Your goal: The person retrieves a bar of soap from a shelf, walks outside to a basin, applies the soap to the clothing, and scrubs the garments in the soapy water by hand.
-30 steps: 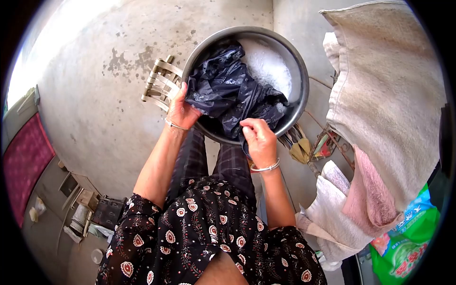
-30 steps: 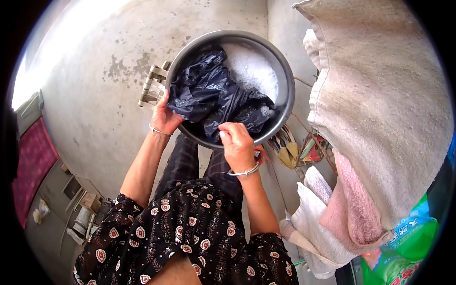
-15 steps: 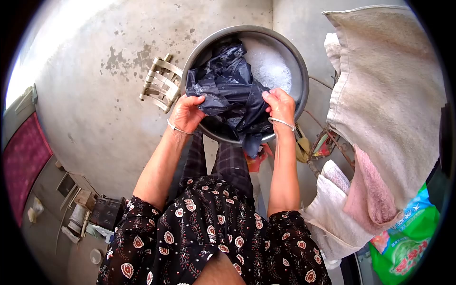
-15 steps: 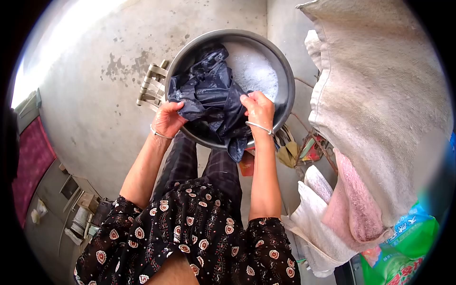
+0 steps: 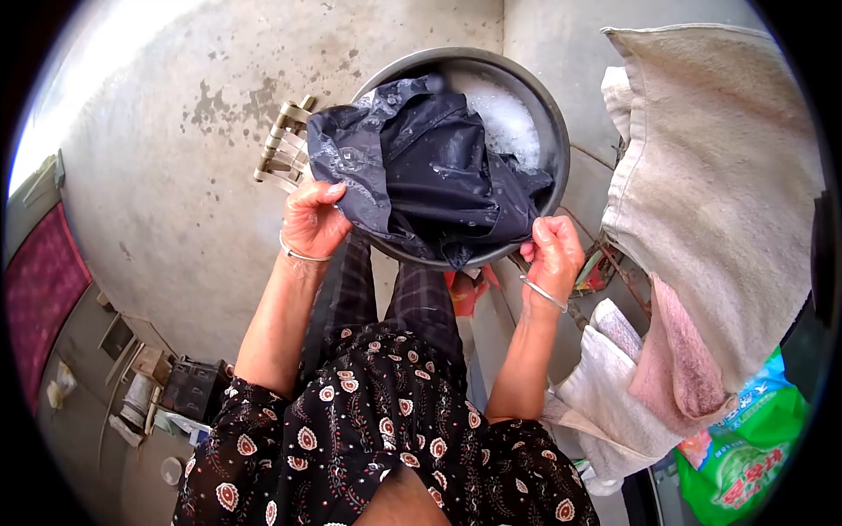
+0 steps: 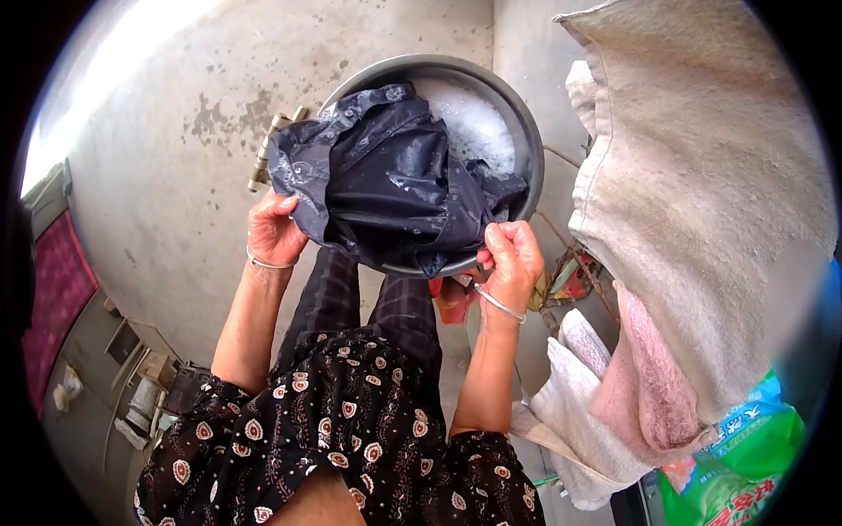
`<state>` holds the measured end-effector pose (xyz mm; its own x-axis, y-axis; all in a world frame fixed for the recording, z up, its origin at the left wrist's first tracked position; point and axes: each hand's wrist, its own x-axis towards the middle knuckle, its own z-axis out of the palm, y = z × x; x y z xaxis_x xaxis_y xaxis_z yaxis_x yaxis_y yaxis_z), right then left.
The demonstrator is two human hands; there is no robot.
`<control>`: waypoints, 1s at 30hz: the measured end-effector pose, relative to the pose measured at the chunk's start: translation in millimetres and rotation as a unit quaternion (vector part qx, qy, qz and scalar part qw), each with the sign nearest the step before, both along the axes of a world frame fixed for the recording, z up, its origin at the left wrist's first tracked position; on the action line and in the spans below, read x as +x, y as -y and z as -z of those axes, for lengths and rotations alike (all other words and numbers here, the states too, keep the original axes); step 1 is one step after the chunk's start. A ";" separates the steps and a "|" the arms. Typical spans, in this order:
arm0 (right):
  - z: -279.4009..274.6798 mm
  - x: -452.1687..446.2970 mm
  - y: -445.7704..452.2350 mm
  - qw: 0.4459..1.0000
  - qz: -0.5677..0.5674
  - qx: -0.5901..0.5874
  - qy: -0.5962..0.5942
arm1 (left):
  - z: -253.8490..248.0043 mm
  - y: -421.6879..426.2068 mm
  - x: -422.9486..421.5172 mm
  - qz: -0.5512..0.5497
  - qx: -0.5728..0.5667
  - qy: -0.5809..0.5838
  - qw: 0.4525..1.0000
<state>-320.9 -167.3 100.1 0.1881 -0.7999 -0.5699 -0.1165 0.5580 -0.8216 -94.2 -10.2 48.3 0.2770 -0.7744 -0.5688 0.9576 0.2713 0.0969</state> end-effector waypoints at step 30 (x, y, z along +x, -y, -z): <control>101.5 18.1 39.3 0.776 -0.455 -0.325 -0.292 | 8.9 -47.3 39.6 -0.087 0.036 -0.004 0.996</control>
<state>-302.8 -206.6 -1.4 0.7045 -0.6417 -0.3031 -0.6782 -0.4830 -0.5538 -54.7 37.1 39.4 0.3993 -0.6723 -0.6234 0.8973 0.4262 0.1151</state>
